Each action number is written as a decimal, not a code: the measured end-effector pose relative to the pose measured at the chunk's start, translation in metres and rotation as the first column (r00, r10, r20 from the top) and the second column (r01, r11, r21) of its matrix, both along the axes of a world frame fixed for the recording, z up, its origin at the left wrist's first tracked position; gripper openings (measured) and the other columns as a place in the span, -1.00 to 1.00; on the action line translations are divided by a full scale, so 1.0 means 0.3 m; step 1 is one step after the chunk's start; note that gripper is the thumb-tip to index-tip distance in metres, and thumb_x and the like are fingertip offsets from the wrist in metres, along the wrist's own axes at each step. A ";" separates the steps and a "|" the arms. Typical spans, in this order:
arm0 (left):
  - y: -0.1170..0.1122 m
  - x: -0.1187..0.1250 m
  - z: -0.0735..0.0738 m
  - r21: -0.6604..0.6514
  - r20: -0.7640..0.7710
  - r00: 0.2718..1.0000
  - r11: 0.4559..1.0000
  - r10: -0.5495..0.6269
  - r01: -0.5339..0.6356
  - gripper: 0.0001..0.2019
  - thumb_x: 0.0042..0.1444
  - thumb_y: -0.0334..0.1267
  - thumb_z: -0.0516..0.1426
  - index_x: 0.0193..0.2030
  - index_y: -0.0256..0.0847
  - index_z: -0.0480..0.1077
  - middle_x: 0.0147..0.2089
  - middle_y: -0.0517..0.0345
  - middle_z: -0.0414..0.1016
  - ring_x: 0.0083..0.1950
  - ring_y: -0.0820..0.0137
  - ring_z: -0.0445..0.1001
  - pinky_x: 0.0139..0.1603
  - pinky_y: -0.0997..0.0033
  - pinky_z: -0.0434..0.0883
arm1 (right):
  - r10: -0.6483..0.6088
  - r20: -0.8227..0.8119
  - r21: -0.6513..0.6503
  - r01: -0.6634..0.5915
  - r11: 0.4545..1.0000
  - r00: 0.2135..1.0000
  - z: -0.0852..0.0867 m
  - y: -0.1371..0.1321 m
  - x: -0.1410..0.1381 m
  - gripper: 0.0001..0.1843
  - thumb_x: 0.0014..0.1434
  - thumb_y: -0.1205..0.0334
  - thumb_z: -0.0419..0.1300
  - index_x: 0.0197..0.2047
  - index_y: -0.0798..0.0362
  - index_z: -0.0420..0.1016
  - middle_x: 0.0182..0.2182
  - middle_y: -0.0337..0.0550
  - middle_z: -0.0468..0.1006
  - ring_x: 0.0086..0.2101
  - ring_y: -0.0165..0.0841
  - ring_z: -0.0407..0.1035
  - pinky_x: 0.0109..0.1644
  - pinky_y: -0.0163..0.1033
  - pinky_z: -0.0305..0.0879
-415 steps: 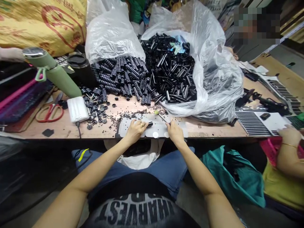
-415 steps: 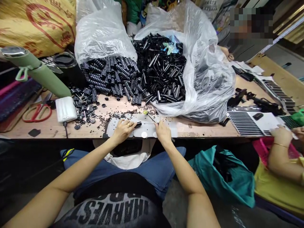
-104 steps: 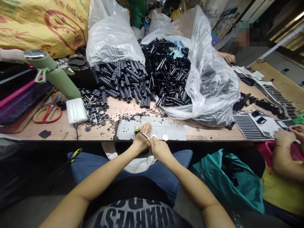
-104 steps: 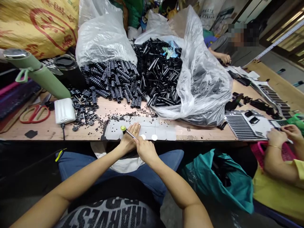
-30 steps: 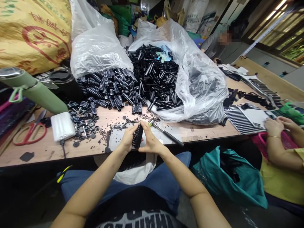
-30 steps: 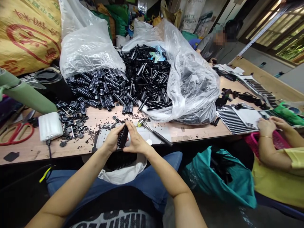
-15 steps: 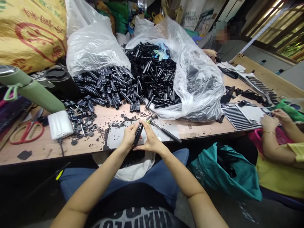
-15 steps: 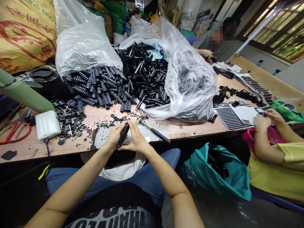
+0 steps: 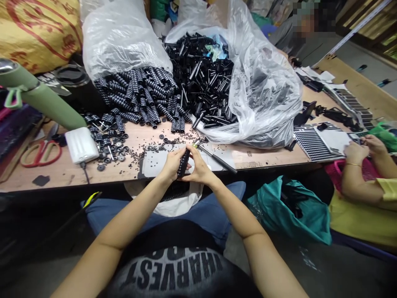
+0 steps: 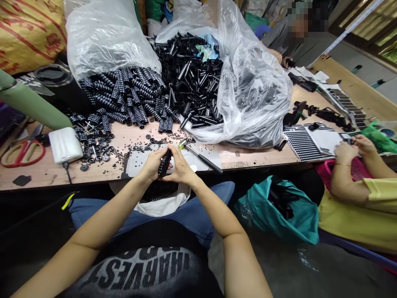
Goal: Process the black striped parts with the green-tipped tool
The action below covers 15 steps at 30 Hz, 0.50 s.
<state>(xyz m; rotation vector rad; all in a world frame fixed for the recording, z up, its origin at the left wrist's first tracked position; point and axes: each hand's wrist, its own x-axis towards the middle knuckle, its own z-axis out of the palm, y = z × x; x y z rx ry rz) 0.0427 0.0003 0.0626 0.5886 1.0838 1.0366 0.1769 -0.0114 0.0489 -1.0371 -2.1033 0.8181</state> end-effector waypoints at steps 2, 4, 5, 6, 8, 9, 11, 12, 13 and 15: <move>0.003 0.004 0.004 -0.014 -0.010 1.000 1.000 -0.015 0.015 -0.63 0.05 -0.02 0.22 -0.19 -0.32 0.42 -0.56 0.25 0.36 -0.69 0.49 0.37 -0.72 0.55 0.32 | -0.035 0.011 -0.035 0.036 0.999 0.999 -0.005 -0.006 -0.005 0.26 -0.23 0.14 0.44 0.39 0.10 -0.23 0.29 0.16 0.02 0.30 -0.08 -0.07 0.33 0.03 0.06; 0.009 0.006 -0.002 -0.027 -0.031 0.999 0.999 -0.026 0.026 -0.65 0.08 -0.02 0.20 -0.18 -0.32 0.42 -0.57 0.25 0.34 -0.69 0.49 0.36 -0.71 0.55 0.31 | -0.053 0.022 -0.036 0.054 0.998 0.998 -0.012 -0.010 -0.011 0.25 -0.23 0.18 0.42 0.39 0.11 -0.24 0.29 0.16 0.03 0.30 -0.08 -0.05 0.33 0.03 0.07; 0.011 0.006 -0.011 -0.029 -0.047 0.998 0.999 -0.036 0.035 -0.65 0.10 -0.02 0.18 -0.18 -0.32 0.43 -0.57 0.24 0.34 -0.68 0.49 0.36 -0.69 0.55 0.32 | -0.059 0.030 -0.024 0.060 0.998 0.998 -0.018 -0.010 -0.014 0.24 -0.24 0.20 0.41 0.39 0.12 -0.23 0.28 0.17 0.04 0.30 -0.08 -0.06 0.33 0.03 0.05; 0.013 0.004 -0.022 -0.017 -0.074 0.996 0.999 -0.049 0.048 -0.64 0.13 -0.01 0.15 -0.17 -0.32 0.43 -0.56 0.22 0.35 -0.66 0.49 0.36 -0.66 0.53 0.34 | -0.070 0.042 -0.007 0.070 0.998 0.997 -0.025 -0.008 -0.018 0.23 -0.24 0.20 0.40 0.38 0.14 -0.21 0.28 0.18 0.05 0.30 -0.08 -0.06 0.34 0.03 0.02; 0.014 0.000 -0.054 0.085 -0.196 0.979 0.994 -0.056 0.074 -0.65 0.19 -0.03 0.09 -0.12 -0.32 0.45 -0.47 0.14 0.40 -0.55 0.45 0.42 -0.54 0.47 0.41 | -0.119 0.088 0.021 0.117 0.993 0.989 -0.047 -0.002 -0.027 0.21 -0.25 0.19 0.39 0.37 0.17 -0.18 0.26 0.20 0.07 0.29 -0.06 -0.07 0.35 0.06 -0.02; 0.012 -0.002 -0.074 0.184 -0.302 0.952 0.978 -0.040 0.100 -0.65 0.20 -0.07 0.07 -0.07 -0.30 0.45 -0.38 0.08 0.43 -0.44 0.40 0.46 -0.44 0.42 0.45 | -0.158 0.117 0.029 0.155 0.987 0.981 -0.062 0.002 -0.033 0.19 -0.25 0.18 0.38 0.36 0.18 -0.17 0.25 0.21 0.08 0.28 -0.04 -0.06 0.35 0.09 -0.03; 0.006 -0.006 -0.118 0.408 -0.564 0.824 0.885 0.051 0.224 -0.64 0.17 -0.17 0.10 0.06 -0.26 0.43 -0.18 -0.03 0.44 -0.19 0.30 0.46 -0.18 0.29 0.47 | -0.246 0.179 0.031 0.244 0.969 0.953 -0.091 0.008 -0.044 0.11 -0.17 0.19 0.33 0.36 0.20 -0.14 0.24 0.25 0.09 0.27 -0.01 -0.04 0.33 0.15 -0.04; 0.004 -0.008 -0.141 0.477 -0.683 0.722 0.818 0.115 0.321 -0.60 0.14 -0.24 0.12 0.13 -0.25 0.39 -0.11 -0.07 0.41 -0.09 0.25 0.43 -0.08 0.24 0.44 | -0.283 0.211 0.025 0.284 0.958 0.936 -0.103 0.009 -0.047 0.04 -0.11 0.22 0.29 0.36 0.22 -0.14 0.24 0.27 0.10 0.26 -0.01 -0.03 0.32 0.16 -0.03; 0.003 -0.010 -0.162 0.496 -0.777 0.606 0.756 0.168 0.427 -0.54 0.12 -0.29 0.13 0.19 -0.25 0.34 -0.08 -0.09 0.38 -0.04 0.22 0.40 -0.01 0.19 0.41 | -0.306 0.243 0.016 0.312 0.950 0.920 -0.112 0.009 -0.047 -0.01 -0.06 0.26 0.24 0.36 0.22 -0.13 0.23 0.29 0.10 0.26 -0.02 -0.02 0.32 0.17 -0.02; 0.008 -0.019 -0.198 0.431 -0.893 0.391 0.668 0.222 0.606 -0.50 0.11 -0.38 0.09 0.24 -0.28 0.29 -0.10 -0.12 0.38 -0.06 0.20 0.38 0.00 0.14 0.38 | -0.307 0.309 0.003 0.322 0.947 0.900 -0.114 0.008 -0.031 -0.08 0.00 0.29 0.20 0.37 0.21 -0.12 0.24 0.27 0.10 0.26 -0.04 -0.01 0.30 0.15 0.01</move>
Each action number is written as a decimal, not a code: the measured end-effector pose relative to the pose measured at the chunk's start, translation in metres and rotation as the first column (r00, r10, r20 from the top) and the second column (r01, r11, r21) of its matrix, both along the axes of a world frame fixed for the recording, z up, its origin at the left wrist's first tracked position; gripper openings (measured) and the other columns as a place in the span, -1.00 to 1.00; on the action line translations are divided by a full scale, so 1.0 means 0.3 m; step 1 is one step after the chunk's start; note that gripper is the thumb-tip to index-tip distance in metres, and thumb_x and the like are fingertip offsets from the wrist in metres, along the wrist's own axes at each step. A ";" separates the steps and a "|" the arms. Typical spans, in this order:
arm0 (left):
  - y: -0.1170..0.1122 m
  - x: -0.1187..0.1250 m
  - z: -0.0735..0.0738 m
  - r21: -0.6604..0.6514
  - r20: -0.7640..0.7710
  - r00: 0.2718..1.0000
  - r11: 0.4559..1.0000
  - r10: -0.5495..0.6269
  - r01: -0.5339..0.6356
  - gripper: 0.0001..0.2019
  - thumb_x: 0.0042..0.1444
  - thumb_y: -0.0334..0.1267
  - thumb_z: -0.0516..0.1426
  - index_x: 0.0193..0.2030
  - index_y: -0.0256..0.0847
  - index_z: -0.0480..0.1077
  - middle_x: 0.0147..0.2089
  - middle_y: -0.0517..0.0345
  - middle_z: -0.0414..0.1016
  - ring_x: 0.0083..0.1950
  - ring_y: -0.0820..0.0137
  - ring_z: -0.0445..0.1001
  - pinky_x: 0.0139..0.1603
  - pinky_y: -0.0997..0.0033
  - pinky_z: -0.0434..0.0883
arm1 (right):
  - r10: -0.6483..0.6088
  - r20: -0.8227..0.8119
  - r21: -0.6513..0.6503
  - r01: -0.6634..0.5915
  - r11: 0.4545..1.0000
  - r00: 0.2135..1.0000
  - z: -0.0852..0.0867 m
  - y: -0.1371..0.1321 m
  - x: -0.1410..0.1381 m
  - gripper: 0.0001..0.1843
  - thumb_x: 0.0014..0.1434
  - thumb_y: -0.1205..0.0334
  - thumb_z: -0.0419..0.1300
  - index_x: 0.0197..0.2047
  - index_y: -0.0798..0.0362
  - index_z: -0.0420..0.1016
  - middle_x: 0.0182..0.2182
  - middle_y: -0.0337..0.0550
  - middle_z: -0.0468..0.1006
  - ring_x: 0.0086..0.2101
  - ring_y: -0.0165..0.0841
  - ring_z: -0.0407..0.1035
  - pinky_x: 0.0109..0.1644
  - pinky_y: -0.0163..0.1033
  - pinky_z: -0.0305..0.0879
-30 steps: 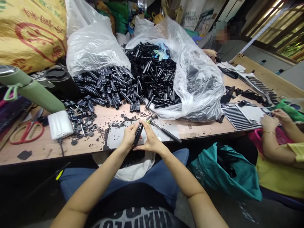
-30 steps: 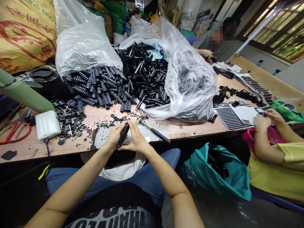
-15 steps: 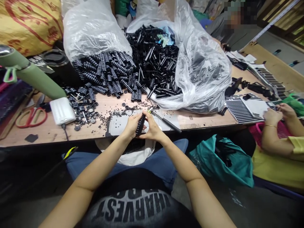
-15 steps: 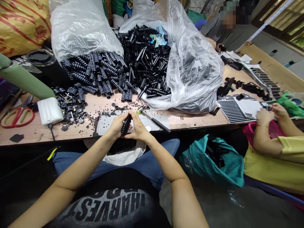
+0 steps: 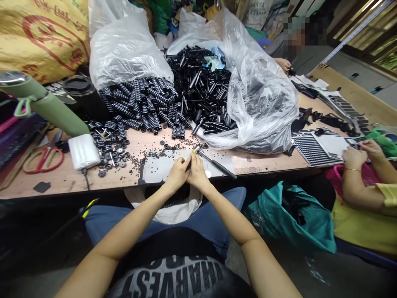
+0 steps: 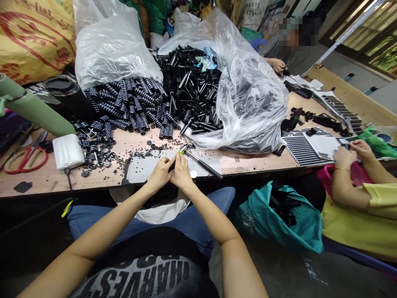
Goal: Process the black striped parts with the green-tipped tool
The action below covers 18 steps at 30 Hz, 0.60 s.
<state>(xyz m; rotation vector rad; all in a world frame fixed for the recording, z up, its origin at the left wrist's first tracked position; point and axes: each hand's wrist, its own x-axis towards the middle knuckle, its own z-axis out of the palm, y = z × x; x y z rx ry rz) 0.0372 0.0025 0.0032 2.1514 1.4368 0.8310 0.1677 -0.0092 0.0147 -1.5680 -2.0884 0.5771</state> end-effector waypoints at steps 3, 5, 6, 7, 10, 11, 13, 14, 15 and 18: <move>0.019 -0.027 -0.031 0.055 -0.240 0.960 0.986 -0.141 0.159 -0.54 0.17 -0.48 -0.04 0.22 -0.33 0.29 -0.13 -0.14 0.42 -0.12 0.23 0.40 -0.05 0.19 0.38 | -0.072 0.145 0.016 0.071 0.997 0.987 0.028 0.008 0.076 -0.18 0.07 0.18 0.23 0.33 0.18 0.01 0.23 0.22 0.13 0.23 -0.03 0.01 0.26 0.12 0.07; 0.030 -0.049 -0.038 0.097 -0.312 0.925 0.961 -0.216 0.257 -0.56 0.20 -0.49 -0.09 0.21 -0.32 0.29 -0.10 -0.17 0.44 -0.09 0.24 0.41 -0.05 0.20 0.37 | -0.235 0.287 0.044 0.232 0.972 0.929 0.055 0.023 0.149 -0.38 0.15 0.12 0.20 0.21 0.21 0.20 0.14 0.26 0.24 0.18 0.01 0.08 0.20 0.14 0.11; 0.033 -0.058 -0.039 0.122 -0.334 0.915 0.952 -0.225 0.279 -0.57 0.22 -0.48 -0.09 0.20 -0.30 0.30 -0.08 -0.17 0.45 -0.07 0.23 0.41 -0.04 0.20 0.35 | -0.296 0.359 0.044 0.301 0.953 0.885 0.067 0.030 0.185 -0.50 0.19 0.11 0.17 0.12 0.22 0.29 0.07 0.28 0.31 0.14 0.01 0.14 0.16 0.13 0.14; 0.035 -0.065 -0.039 0.149 -0.351 0.911 0.948 -0.216 0.283 -0.58 0.23 -0.46 -0.08 0.20 -0.27 0.31 -0.07 -0.18 0.46 -0.05 0.21 0.41 -0.03 0.18 0.34 | -0.323 0.418 0.031 0.342 0.939 0.849 0.078 0.034 0.217 -0.61 0.23 0.11 0.12 0.02 0.22 0.35 0.00 0.27 0.37 0.09 0.00 0.20 0.11 0.09 0.18; 0.035 -0.072 -0.038 0.203 -0.385 0.910 0.948 -0.153 0.246 -0.60 0.25 -0.43 -0.08 0.19 -0.21 0.32 -0.07 -0.17 0.48 -0.05 0.19 0.42 -0.01 0.10 0.28 | -0.264 0.453 -0.086 0.336 0.938 0.852 0.107 0.005 0.276 -0.70 0.34 0.10 -0.03 -0.16 0.14 0.38 -0.21 0.11 0.49 -0.13 -0.15 0.38 -0.08 -0.12 0.26; 0.035 -0.070 -0.039 0.207 -0.389 0.910 0.949 -0.142 0.237 -0.59 0.25 -0.43 -0.10 0.19 -0.21 0.32 -0.07 -0.17 0.49 -0.06 0.19 0.42 0.00 0.08 0.27 | -0.247 0.412 -0.115 0.319 0.941 0.877 0.115 -0.018 0.281 -0.68 0.36 0.09 -0.10 -0.17 0.10 0.36 -0.26 0.03 0.51 -0.21 -0.20 0.41 -0.15 -0.18 0.25; 0.036 -0.067 -0.040 0.195 -0.390 0.911 0.954 -0.136 0.226 -0.56 0.25 -0.45 -0.12 0.22 -0.23 0.29 -0.06 -0.18 0.49 -0.08 0.19 0.42 0.01 0.05 0.25 | -0.244 0.322 -0.123 0.296 0.947 0.915 0.127 -0.075 0.273 -0.62 0.40 0.08 -0.22 -0.16 0.06 0.33 -0.35 -0.08 0.52 -0.33 -0.27 0.43 -0.26 -0.26 0.21; 0.036 -0.065 -0.039 0.184 -0.390 0.911 0.958 -0.136 0.222 -0.55 0.24 -0.46 -0.13 0.22 -0.23 0.29 -0.05 -0.19 0.49 -0.08 0.19 0.42 0.01 0.04 0.25 | -0.244 0.309 -0.115 0.291 0.950 0.919 0.131 -0.104 0.263 -0.61 0.41 0.08 -0.26 -0.15 0.06 0.31 -0.38 -0.11 0.51 -0.36 -0.28 0.43 -0.29 -0.28 0.18; 0.036 -0.062 -0.038 0.173 -0.392 0.910 0.961 -0.133 0.215 -0.55 0.24 -0.46 -0.13 0.23 -0.24 0.28 -0.04 -0.20 0.48 -0.07 0.18 0.42 0.02 0.02 0.24 | -0.242 0.326 -0.109 0.291 0.950 0.914 0.134 -0.129 0.251 -0.61 0.41 0.09 -0.27 -0.14 0.06 0.31 -0.39 -0.11 0.51 -0.39 -0.29 0.43 -0.32 -0.29 0.15; 0.025 -0.040 -0.028 0.146 -0.417 0.903 0.973 -0.102 0.177 -0.54 0.26 -0.46 -0.18 0.23 -0.30 0.28 0.00 -0.24 0.48 -0.02 0.12 0.42 0.09 -0.07 0.19 | -0.217 0.441 -0.157 0.313 0.937 0.871 0.152 -0.171 0.213 -0.67 0.40 0.12 -0.20 -0.17 0.08 0.31 -0.44 -0.10 0.52 -0.46 -0.28 0.42 -0.38 -0.30 0.07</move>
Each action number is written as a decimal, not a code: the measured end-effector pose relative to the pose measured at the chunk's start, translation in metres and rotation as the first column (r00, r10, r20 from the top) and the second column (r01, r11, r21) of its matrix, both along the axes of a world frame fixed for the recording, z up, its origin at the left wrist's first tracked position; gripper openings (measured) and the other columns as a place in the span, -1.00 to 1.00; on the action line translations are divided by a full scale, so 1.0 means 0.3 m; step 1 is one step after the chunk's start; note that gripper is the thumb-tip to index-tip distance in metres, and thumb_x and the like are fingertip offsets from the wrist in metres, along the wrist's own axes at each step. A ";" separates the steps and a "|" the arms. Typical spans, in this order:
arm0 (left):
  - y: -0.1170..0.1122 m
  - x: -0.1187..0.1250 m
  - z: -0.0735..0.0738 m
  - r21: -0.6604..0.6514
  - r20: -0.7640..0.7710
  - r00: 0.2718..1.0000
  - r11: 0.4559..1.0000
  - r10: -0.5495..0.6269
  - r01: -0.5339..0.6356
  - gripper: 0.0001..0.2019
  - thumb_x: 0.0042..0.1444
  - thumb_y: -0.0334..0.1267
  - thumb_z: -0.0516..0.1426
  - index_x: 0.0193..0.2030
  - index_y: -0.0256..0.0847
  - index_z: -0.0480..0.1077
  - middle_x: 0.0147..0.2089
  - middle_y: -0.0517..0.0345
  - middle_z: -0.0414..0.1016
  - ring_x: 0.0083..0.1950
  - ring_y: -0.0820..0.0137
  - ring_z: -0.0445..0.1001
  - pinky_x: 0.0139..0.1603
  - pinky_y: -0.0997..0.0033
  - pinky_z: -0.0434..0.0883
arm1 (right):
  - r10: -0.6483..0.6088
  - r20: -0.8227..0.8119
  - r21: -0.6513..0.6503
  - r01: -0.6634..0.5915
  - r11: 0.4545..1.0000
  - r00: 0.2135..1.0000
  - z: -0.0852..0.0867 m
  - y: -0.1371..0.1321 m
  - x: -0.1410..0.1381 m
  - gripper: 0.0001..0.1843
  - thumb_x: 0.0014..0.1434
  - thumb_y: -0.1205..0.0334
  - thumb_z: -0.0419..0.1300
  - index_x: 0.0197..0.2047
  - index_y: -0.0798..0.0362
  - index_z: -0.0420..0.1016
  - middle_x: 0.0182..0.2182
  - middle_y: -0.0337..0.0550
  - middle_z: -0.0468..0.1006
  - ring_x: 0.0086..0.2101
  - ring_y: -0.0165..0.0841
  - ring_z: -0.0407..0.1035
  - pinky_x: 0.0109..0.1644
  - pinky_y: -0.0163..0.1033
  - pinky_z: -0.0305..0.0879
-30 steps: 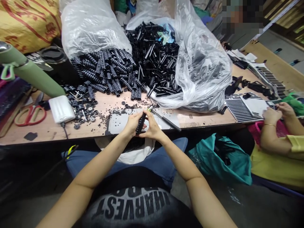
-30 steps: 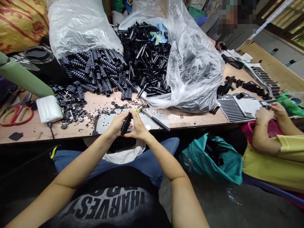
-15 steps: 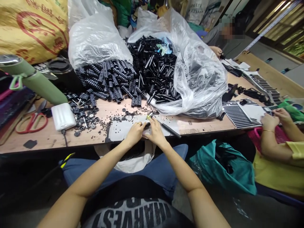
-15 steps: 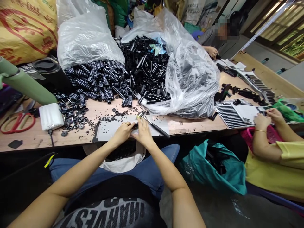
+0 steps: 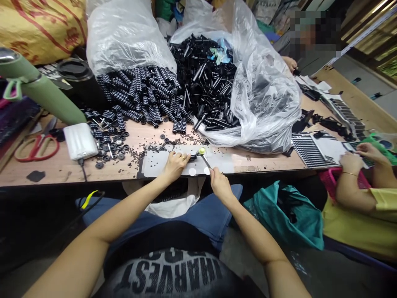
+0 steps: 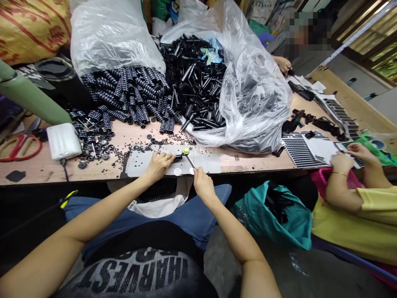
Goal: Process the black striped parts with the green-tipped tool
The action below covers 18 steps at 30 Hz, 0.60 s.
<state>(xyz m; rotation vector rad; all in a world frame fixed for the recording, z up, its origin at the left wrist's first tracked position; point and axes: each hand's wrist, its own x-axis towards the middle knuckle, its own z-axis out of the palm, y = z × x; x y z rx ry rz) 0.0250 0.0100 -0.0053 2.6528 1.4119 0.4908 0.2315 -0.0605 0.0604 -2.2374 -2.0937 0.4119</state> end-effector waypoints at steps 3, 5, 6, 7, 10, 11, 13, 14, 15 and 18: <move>-0.033 0.048 0.007 0.014 -0.004 1.000 1.000 0.022 -0.022 -0.54 0.29 -0.29 -0.13 0.26 -0.44 0.21 0.15 -0.36 0.37 0.20 0.02 0.31 0.24 -0.14 0.05 | 0.011 -0.035 0.052 -0.010 0.999 0.999 0.042 -0.009 -0.041 -0.64 0.40 0.11 -0.23 -0.18 0.06 0.31 -0.45 -0.12 0.52 -0.47 -0.29 0.42 -0.39 -0.30 0.07; -0.060 0.083 -0.001 0.027 0.010 1.000 1.000 0.012 -0.012 -0.40 0.26 -0.09 -0.05 0.29 -0.55 0.13 0.29 -0.44 0.19 0.35 -0.05 0.10 0.32 -0.14 -0.06 | 0.051 -0.115 0.158 -0.033 0.987 0.992 0.069 -0.013 -0.081 -0.59 0.41 0.08 -0.29 -0.14 0.05 0.31 -0.42 -0.10 0.53 -0.43 -0.29 0.44 -0.36 -0.30 0.12; -0.072 0.096 -0.009 0.025 0.015 1.000 1.000 0.005 -0.005 -0.32 0.23 -0.03 -0.03 0.31 -0.60 0.08 0.32 -0.47 0.12 0.39 -0.07 0.01 0.34 -0.13 -0.09 | 0.085 -0.145 0.192 -0.056 0.980 0.986 0.075 -0.016 -0.105 -0.56 0.40 0.07 -0.31 -0.11 0.05 0.31 -0.39 -0.08 0.53 -0.42 -0.28 0.45 -0.35 -0.30 0.15; -0.081 0.106 -0.019 0.017 0.017 1.000 1.000 -0.003 0.003 -0.28 0.21 -0.01 -0.03 0.32 -0.63 0.05 0.34 -0.48 0.08 0.41 -0.07 -0.04 0.35 -0.12 -0.11 | 0.120 -0.154 0.198 -0.088 0.976 0.981 0.074 -0.018 -0.131 -0.56 0.40 0.06 -0.31 -0.08 0.06 0.32 -0.36 -0.06 0.54 -0.40 -0.28 0.45 -0.34 -0.30 0.17; -0.082 0.113 -0.047 -0.011 0.021 0.999 1.000 -0.024 0.024 -0.37 0.23 -0.19 -0.09 0.34 -0.63 -0.01 0.33 -0.46 0.10 0.41 -0.02 -0.01 0.34 -0.09 -0.06 | 0.213 -0.071 0.050 -0.210 0.977 0.975 0.046 -0.017 -0.197 -0.60 0.39 0.05 -0.23 -0.07 0.06 0.34 -0.35 -0.02 0.56 -0.41 -0.26 0.46 -0.35 -0.29 0.18; -0.072 0.112 -0.051 -0.013 0.022 0.999 0.999 -0.034 0.035 -0.40 0.23 -0.26 -0.10 0.34 -0.61 0.00 0.33 -0.45 0.12 0.39 0.01 0.03 0.33 -0.08 -0.03 | 0.232 -0.035 -0.007 -0.232 0.973 0.972 0.035 -0.014 -0.210 -0.61 0.39 0.05 -0.21 -0.09 0.05 0.35 -0.35 -0.02 0.57 -0.42 -0.26 0.46 -0.36 -0.28 0.17; -0.043 0.110 -0.041 -0.025 0.022 0.999 0.998 -0.050 0.050 -0.44 0.22 -0.34 -0.10 0.32 -0.58 0.04 0.29 -0.43 0.19 0.35 0.03 0.12 0.31 -0.04 0.04 | 0.238 0.003 -0.047 -0.237 0.970 0.971 0.023 -0.003 -0.216 -0.62 0.39 0.06 -0.22 -0.11 0.05 0.34 -0.37 -0.04 0.58 -0.43 -0.25 0.46 -0.37 -0.28 0.13; -0.030 0.109 -0.027 -0.043 0.020 0.999 0.998 -0.047 0.047 -0.47 0.21 -0.36 -0.09 0.31 -0.56 0.08 0.24 -0.42 0.25 0.31 0.04 0.19 0.28 -0.02 0.11 | 0.228 0.004 -0.028 -0.228 0.973 0.974 0.022 0.004 -0.210 -0.61 0.40 0.06 -0.24 -0.13 0.04 0.33 -0.38 -0.06 0.57 -0.42 -0.26 0.46 -0.38 -0.28 0.11; -0.022 0.107 -0.007 -0.069 0.014 0.999 0.997 -0.031 0.032 -0.51 0.21 -0.38 -0.08 0.27 -0.54 0.14 0.18 -0.39 0.32 0.25 0.06 0.26 0.23 0.02 0.18 | 0.210 0.002 0.002 -0.210 0.978 0.978 0.025 0.012 -0.199 -0.60 0.41 0.06 -0.26 -0.14 0.04 0.32 -0.38 -0.08 0.57 -0.42 -0.26 0.45 -0.38 -0.28 0.09; -0.049 0.083 0.068 -0.145 -0.044 0.996 0.985 0.083 -0.089 -0.61 0.18 -0.50 -0.09 0.12 -0.44 0.32 -0.02 -0.27 0.45 0.05 0.13 0.41 0.03 0.16 0.35 | 0.115 0.021 0.067 -0.117 0.991 0.993 0.032 0.045 -0.136 -0.59 0.41 0.03 -0.26 -0.16 0.03 0.31 -0.39 -0.13 0.56 -0.42 -0.30 0.44 -0.39 -0.29 0.01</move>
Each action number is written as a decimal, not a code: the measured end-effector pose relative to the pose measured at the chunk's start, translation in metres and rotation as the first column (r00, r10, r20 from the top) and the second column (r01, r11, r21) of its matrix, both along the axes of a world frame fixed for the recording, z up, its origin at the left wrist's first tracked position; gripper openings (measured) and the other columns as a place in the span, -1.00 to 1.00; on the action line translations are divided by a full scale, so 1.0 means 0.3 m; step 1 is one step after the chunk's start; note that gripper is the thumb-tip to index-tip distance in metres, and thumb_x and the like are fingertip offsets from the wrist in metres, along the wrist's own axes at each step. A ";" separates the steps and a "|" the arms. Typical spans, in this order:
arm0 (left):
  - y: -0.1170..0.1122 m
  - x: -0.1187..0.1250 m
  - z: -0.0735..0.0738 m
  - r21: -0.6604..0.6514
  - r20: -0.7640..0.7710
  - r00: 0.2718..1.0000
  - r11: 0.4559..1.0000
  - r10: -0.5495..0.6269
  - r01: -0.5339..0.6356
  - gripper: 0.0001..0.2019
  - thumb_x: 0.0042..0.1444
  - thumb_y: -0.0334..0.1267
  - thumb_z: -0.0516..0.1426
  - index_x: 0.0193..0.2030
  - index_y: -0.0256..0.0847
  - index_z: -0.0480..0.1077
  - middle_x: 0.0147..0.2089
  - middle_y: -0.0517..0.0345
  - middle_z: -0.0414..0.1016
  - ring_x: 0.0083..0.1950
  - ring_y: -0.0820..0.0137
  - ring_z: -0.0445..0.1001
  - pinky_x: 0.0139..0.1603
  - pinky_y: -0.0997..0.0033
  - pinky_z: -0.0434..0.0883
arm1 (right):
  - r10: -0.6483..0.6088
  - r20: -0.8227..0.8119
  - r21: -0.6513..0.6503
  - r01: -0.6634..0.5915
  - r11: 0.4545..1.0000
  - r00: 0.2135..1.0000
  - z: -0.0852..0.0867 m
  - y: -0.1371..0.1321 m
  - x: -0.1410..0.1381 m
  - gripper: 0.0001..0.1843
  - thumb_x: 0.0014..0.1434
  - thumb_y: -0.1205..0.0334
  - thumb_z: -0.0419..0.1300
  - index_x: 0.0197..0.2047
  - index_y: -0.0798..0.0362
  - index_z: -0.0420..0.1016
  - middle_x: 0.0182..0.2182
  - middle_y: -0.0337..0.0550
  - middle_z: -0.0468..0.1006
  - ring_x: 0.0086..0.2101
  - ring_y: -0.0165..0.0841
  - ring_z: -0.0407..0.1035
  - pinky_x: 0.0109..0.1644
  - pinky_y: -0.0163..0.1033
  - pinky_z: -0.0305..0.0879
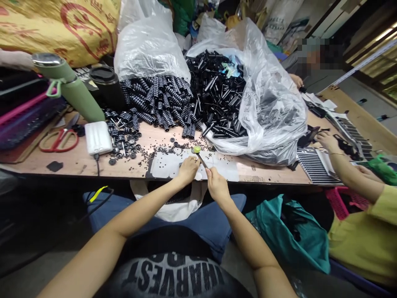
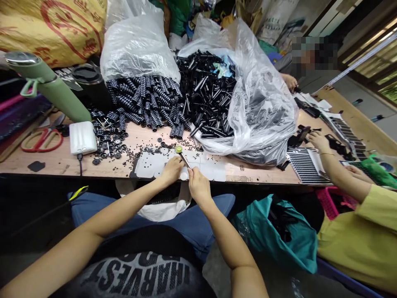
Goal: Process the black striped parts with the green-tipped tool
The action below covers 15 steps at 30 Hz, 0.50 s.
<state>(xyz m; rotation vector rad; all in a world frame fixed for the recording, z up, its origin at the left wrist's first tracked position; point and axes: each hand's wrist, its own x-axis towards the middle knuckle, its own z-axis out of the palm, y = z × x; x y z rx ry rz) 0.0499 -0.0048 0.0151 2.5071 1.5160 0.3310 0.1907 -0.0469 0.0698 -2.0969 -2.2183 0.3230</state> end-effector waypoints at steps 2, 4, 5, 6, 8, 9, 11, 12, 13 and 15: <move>-0.045 -0.040 0.045 -0.058 -0.069 0.997 0.997 0.037 -0.041 -0.68 0.17 -0.52 -0.08 -0.03 -0.37 0.40 -0.13 -0.20 0.47 -0.06 0.16 0.44 -0.09 0.22 0.39 | -0.072 0.045 0.012 0.072 0.997 0.996 -0.016 0.030 0.055 -0.60 0.41 0.02 -0.23 -0.18 0.04 0.31 -0.39 -0.13 0.55 -0.43 -0.33 0.42 -0.39 -0.29 -0.03; -0.057 -0.090 0.077 -0.138 -0.126 0.991 0.988 0.048 -0.065 -0.76 0.21 -0.41 -0.05 -0.14 -0.33 0.43 -0.22 -0.15 0.48 -0.15 0.14 0.46 -0.19 0.24 0.40 | -0.128 0.093 0.017 0.127 0.992 0.987 -0.051 0.062 0.107 -0.62 0.40 0.03 -0.20 -0.19 0.05 0.33 -0.36 -0.11 0.55 -0.42 -0.33 0.41 -0.39 -0.28 -0.03; -0.034 -0.114 0.088 -0.165 -0.136 0.987 0.981 0.082 -0.104 -0.77 0.24 -0.32 -0.03 -0.15 -0.33 0.43 -0.25 -0.15 0.48 -0.17 0.13 0.46 -0.22 0.23 0.40 | -0.148 0.112 0.027 0.145 0.989 0.983 -0.073 0.078 0.126 -0.63 0.40 0.04 -0.18 -0.19 0.06 0.34 -0.34 -0.09 0.54 -0.40 -0.32 0.40 -0.38 -0.28 -0.01; 0.011 -0.132 0.096 -0.162 -0.127 0.981 0.973 0.147 -0.166 -0.73 0.25 -0.25 -0.03 -0.11 -0.35 0.42 -0.24 -0.17 0.47 -0.17 0.11 0.47 -0.22 0.22 0.40 | -0.158 0.130 0.046 0.153 0.987 0.979 -0.095 0.092 0.138 -0.64 0.39 0.05 -0.15 -0.19 0.07 0.35 -0.32 -0.07 0.54 -0.36 -0.30 0.40 -0.35 -0.27 0.02; 0.160 -0.149 0.101 -0.091 -0.043 0.950 0.946 0.310 -0.313 -0.69 0.27 -0.31 -0.09 0.04 -0.37 0.34 -0.13 -0.22 0.46 -0.10 0.12 0.45 -0.13 0.21 0.38 | -0.143 0.155 0.105 0.128 0.986 0.977 -0.132 0.116 0.140 -0.69 0.37 0.08 -0.07 -0.20 0.09 0.38 -0.26 -0.01 0.52 -0.24 -0.24 0.38 -0.27 -0.25 0.10; 0.252 -0.147 0.098 -0.050 0.015 0.931 0.930 0.364 -0.363 -0.66 0.26 -0.38 -0.12 0.09 -0.38 0.31 -0.06 -0.24 0.43 -0.04 0.12 0.44 -0.07 0.21 0.36 | -0.121 0.158 0.137 0.099 0.986 0.980 -0.143 0.125 0.131 -0.72 0.35 0.10 -0.03 -0.19 0.10 0.39 -0.23 0.02 0.50 -0.19 -0.21 0.36 -0.22 -0.22 0.14; 0.431 -0.127 0.085 -0.054 0.082 0.893 0.897 0.441 -0.438 -0.62 0.20 -0.49 -0.12 0.14 -0.42 0.26 0.02 -0.31 0.39 0.03 0.11 0.41 0.02 0.20 0.31 | -0.049 0.126 0.194 0.024 0.981 0.991 -0.151 0.147 0.103 -0.77 0.31 0.14 0.04 -0.16 0.11 0.41 -0.19 0.04 0.48 -0.14 -0.17 0.32 -0.13 -0.18 0.18; 0.504 -0.113 0.075 -0.077 0.103 0.881 0.887 0.462 -0.456 -0.60 0.18 -0.51 -0.11 0.16 -0.43 0.24 0.05 -0.34 0.36 0.05 0.09 0.40 0.03 0.19 0.30 | -0.006 0.089 0.226 -0.014 0.974 0.996 -0.148 0.162 0.087 -0.78 0.29 0.16 0.06 -0.13 0.11 0.41 -0.17 0.04 0.47 -0.13 -0.17 0.31 -0.10 -0.17 0.19; 0.562 -0.098 0.063 -0.097 0.116 0.876 0.884 0.467 -0.458 -0.59 0.16 -0.52 -0.09 0.15 -0.44 0.24 0.06 -0.37 0.35 0.05 0.08 0.40 0.04 0.17 0.30 | 0.035 0.042 0.264 -0.045 0.963 0.999 -0.142 0.184 0.072 -0.78 0.28 0.17 0.07 -0.10 0.11 0.41 -0.15 0.03 0.47 -0.12 -0.17 0.30 -0.07 -0.16 0.20; 0.624 -0.075 0.032 -0.115 0.136 0.880 0.890 0.454 -0.441 -0.61 0.13 -0.52 -0.05 0.12 -0.47 0.25 0.06 -0.41 0.34 0.05 0.04 0.40 0.04 0.14 0.30 | 0.098 -0.051 0.349 -0.074 0.934 0.994 -0.120 0.253 0.051 -0.75 0.27 0.17 0.08 -0.04 0.10 0.39 -0.12 0.01 0.45 -0.09 -0.18 0.27 -0.03 -0.15 0.21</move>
